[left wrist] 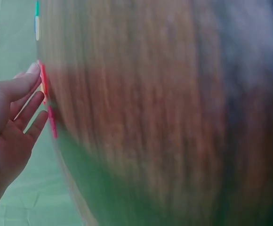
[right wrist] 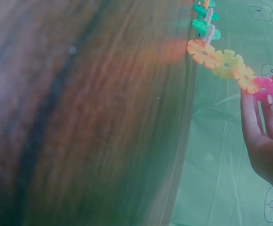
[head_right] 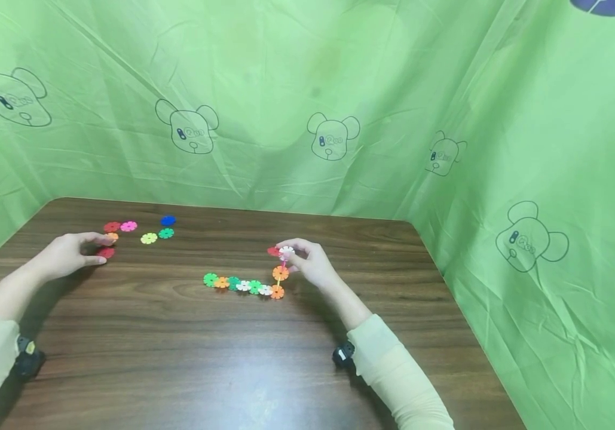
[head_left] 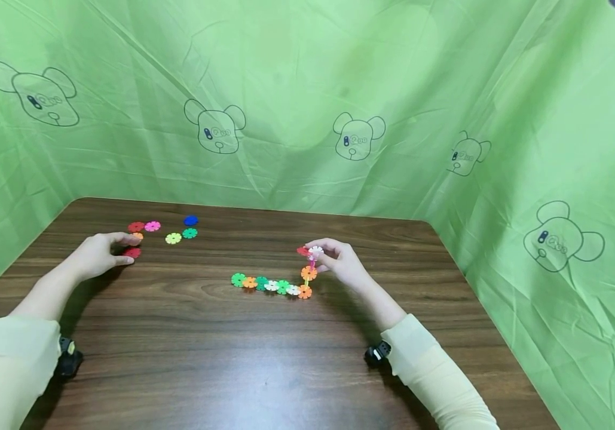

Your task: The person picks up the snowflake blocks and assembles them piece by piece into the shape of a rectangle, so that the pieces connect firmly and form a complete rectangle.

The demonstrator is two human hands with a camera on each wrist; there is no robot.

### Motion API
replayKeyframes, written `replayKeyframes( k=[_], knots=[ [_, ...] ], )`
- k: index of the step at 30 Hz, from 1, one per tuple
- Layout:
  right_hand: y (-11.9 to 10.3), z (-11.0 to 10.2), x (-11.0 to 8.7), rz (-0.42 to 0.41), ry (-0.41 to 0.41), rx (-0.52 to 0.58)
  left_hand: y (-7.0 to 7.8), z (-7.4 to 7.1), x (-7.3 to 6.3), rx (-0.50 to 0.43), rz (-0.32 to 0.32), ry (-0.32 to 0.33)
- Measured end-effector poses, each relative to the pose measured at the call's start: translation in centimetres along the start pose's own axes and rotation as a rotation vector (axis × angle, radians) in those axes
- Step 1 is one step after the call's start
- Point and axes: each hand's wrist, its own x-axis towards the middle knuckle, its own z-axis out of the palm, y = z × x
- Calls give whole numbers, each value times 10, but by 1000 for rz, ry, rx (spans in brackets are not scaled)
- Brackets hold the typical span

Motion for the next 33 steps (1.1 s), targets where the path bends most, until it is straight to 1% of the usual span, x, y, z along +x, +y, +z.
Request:
replayKeyframes(
  k=[4, 10, 14, 15, 16, 19, 21, 23, 27, 31, 33],
  knots=[
    [-2, 1, -1, 11, -1, -17, -1, 0, 0, 4, -10, -25],
    [-1, 2, -1, 11, -1, -11, -2, 2, 1, 16, -7, -14],
    [0, 1, 1, 6, -4, -7, -2, 2, 2, 15, -18, -17],
    [3, 1, 2, 2, -4, -12, -2, 2, 2, 14, -20, -16],
    [7, 0, 4, -4, -2, -21, -2, 1, 2, 16, -17, -10],
    [6, 0, 5, 0, -2, -27, -2, 0, 2, 19, -11, 13],
    [6, 0, 5, -5, -6, -27, -2, 0, 2, 27, 1, 29],
    [-2, 1, 4, 6, -11, -20, -3, 0, 2, 36, 8, 44],
    [-2, 1, 7, 7, -13, -21, -1, 0, 1, 47, 11, 62],
    [-2, 1, 8, 14, -14, -27, 5, -1, 2, 41, -10, 78],
    [-2, 1, 9, 17, -15, -27, 10, -2, 3, 39, -6, 92]
  ],
)
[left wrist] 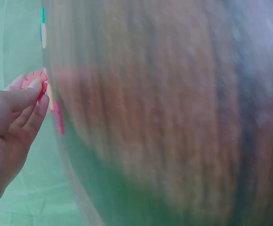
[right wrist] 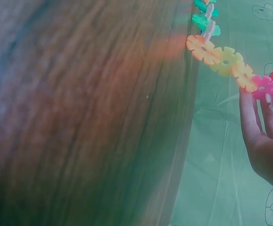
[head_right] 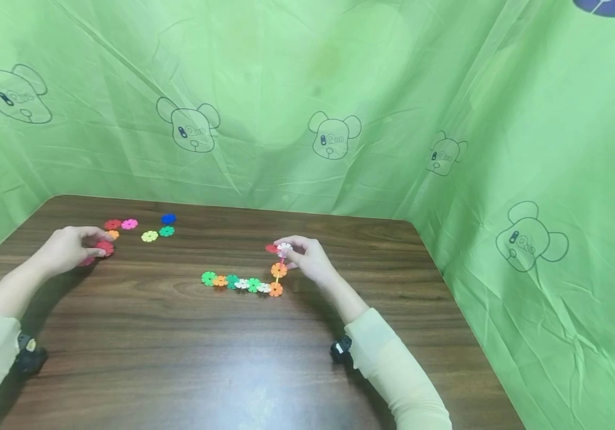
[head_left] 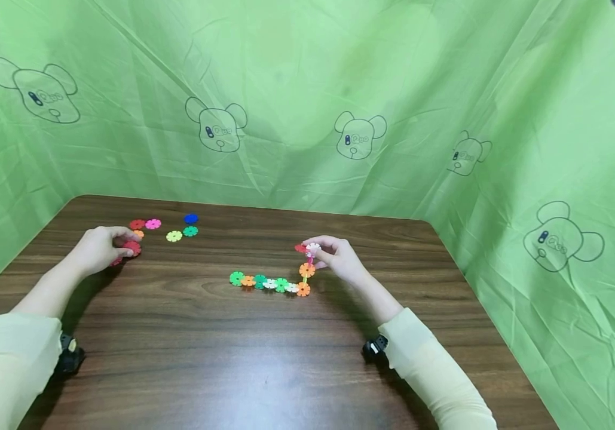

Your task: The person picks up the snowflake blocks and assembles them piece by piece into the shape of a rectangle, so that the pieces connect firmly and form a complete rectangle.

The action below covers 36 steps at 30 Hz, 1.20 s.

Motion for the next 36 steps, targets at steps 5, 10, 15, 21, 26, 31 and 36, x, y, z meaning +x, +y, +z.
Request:
replayKeyframes(
  k=[5, 10, 15, 21, 26, 31, 36],
  knots=[
    [0, 0, 2, 6, -1, -5, 14, -2, 3, -2, 26, 38],
    [3, 1, 4, 15, 6, 11, 32, -3, 5, -10, 45, 57],
    [6, 2, 6, 15, 11, 14, 53, -3, 8, -30, 51, 100],
    [7, 2, 7, 15, 15, 14, 85, -4, 10, -114, 38, 137],
    [6, 3, 7, 8, 15, 1, 112, -4, 8, -147, 35, 187],
    [5, 4, 7, 12, 18, 11, 138, -3, 7, -230, 21, 221],
    [3, 5, 6, 9, 19, 25, 161, 1, 6, -271, 25, 236]
  ],
)
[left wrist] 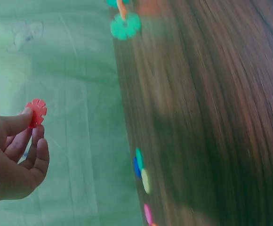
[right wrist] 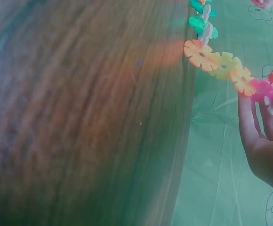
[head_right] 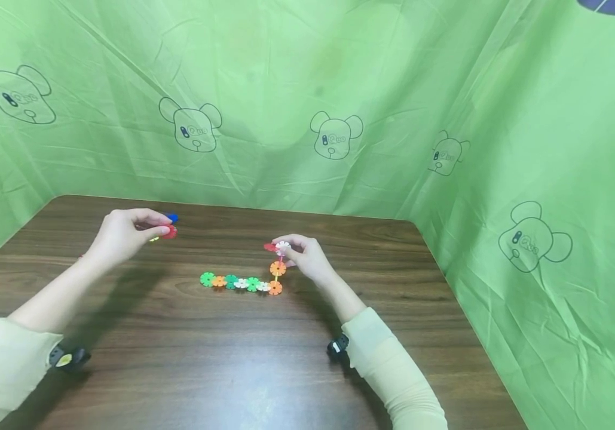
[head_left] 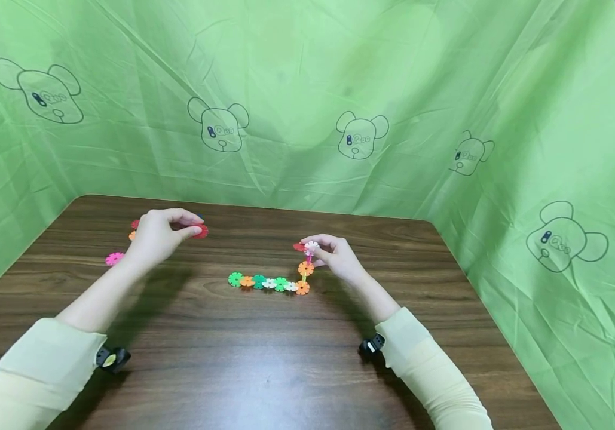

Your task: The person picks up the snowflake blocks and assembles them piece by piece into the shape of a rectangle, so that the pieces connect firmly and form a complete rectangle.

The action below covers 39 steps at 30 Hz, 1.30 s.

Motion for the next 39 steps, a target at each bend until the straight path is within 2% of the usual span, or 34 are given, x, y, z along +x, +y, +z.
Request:
replayKeyframes(
  k=[6, 12, 18, 22, 32, 39],
  knots=[
    [-2, 1, -1, -11, -2, 7, 20, 13, 0, -39, 12, -3],
    [0, 0, 0, -10, 8, 4, 39, 26, -3, -132, 22, 6],
    [5, 1, 1, -27, 7, -9, 51, 43, -7, -211, 15, -7],
    [-3, 2, -3, -31, -5, -14, 55, 57, -9, -267, 12, -18],
    [-6, 3, -4, -39, -7, -24, 58, 93, -8, -382, 24, 21],
    [17, -1, 5, -42, -4, 1, 58, 110, -8, -431, -6, 16]
  ],
)
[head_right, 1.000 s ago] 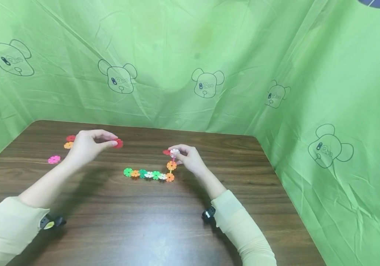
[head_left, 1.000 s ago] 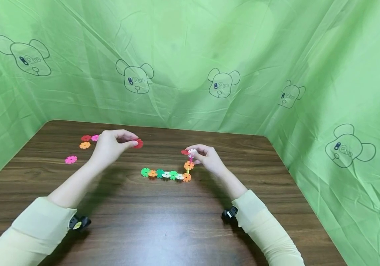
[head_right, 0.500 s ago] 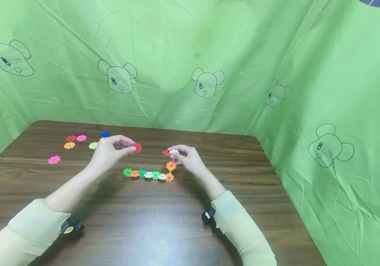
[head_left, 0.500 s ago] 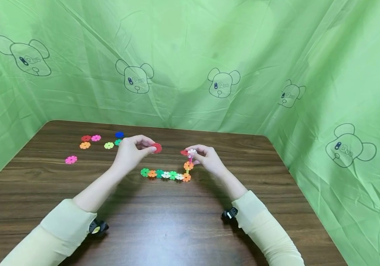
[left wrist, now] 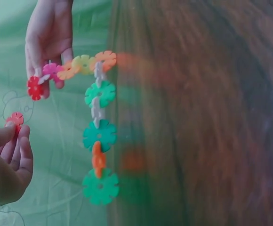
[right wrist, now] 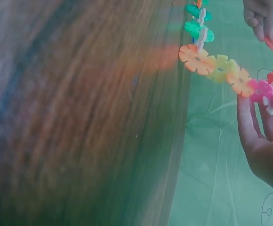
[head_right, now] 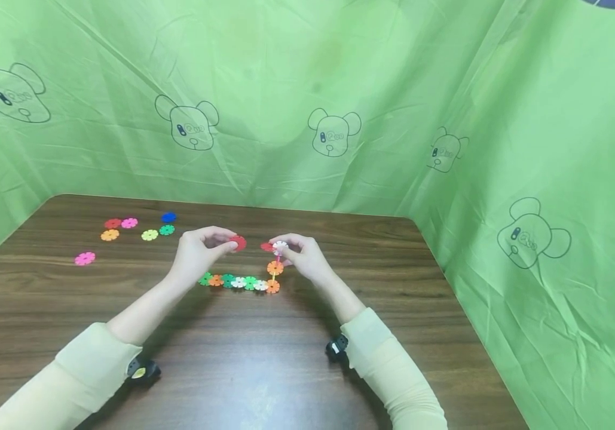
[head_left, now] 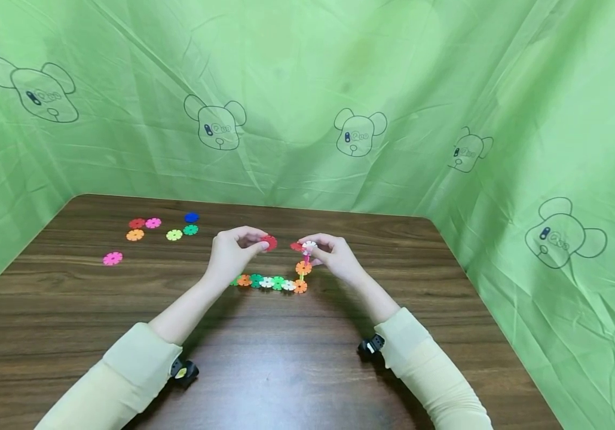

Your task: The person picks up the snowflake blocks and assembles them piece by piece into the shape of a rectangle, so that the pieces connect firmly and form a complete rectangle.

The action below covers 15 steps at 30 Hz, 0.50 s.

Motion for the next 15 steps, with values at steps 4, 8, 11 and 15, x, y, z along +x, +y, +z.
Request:
replayKeyframes(
  k=[4, 8, 11, 15],
  knots=[
    [4, 0, 1, -17, 9, -23, -2, 8, 2, -20, -3, 10],
    [4, 2, 1, -38, 11, -15, -4, 15, 4, -23, -7, 17],
    [4, 3, 1, -52, 9, -18, -4, 19, 4, -24, -14, 23],
    [4, 4, 1, -57, 6, -29, -3, 23, 4, -47, -19, 19]
  ],
)
